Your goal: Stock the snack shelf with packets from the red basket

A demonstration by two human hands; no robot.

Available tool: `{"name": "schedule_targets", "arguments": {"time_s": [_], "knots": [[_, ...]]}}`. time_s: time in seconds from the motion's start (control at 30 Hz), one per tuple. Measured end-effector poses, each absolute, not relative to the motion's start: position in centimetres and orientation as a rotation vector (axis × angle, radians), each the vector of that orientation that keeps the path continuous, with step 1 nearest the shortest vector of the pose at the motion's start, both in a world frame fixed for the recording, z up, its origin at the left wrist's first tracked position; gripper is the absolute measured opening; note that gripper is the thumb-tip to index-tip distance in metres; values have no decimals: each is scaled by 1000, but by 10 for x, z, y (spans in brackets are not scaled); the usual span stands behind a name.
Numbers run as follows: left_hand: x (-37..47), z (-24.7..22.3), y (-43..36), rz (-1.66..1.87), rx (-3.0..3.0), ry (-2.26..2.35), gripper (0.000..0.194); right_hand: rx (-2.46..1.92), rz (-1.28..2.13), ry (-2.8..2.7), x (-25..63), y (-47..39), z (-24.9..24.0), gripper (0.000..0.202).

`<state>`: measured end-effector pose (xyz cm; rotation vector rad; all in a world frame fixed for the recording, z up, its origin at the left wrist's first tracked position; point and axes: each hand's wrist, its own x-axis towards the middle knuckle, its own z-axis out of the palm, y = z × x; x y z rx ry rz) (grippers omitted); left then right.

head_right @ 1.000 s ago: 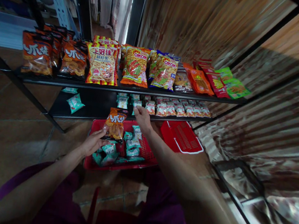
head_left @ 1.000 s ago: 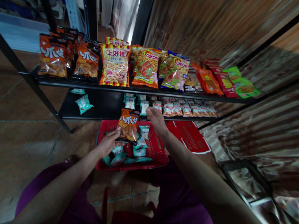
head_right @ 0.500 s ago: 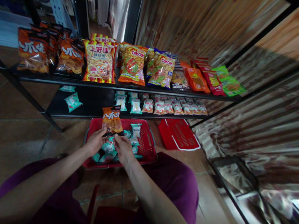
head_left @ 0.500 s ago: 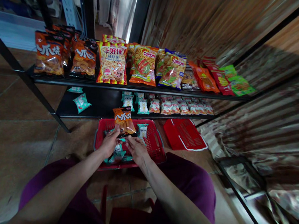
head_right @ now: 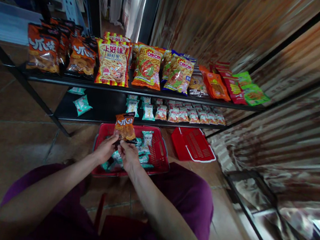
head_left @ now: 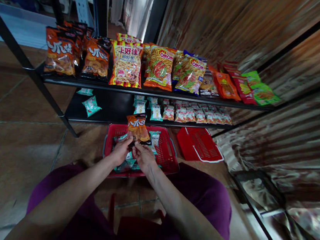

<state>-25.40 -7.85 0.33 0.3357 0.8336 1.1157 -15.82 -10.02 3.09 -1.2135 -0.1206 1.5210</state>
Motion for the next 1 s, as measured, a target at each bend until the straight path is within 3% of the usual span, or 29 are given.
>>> {"name": "schedule_targets", "arguments": {"time_s": [0.4,0.67,1.0], "knots": [[-271,23,-59,1049,101,841,21,-1242,1636,-359,-161,-116,45,32],[-272,22,-61,1033,118,798,23,-1254,1722,-146,-161,-117,67,22],[-279,29,-59,1062,168,738,30,-1216,1704,-299,-158,-123,66,27]]}}
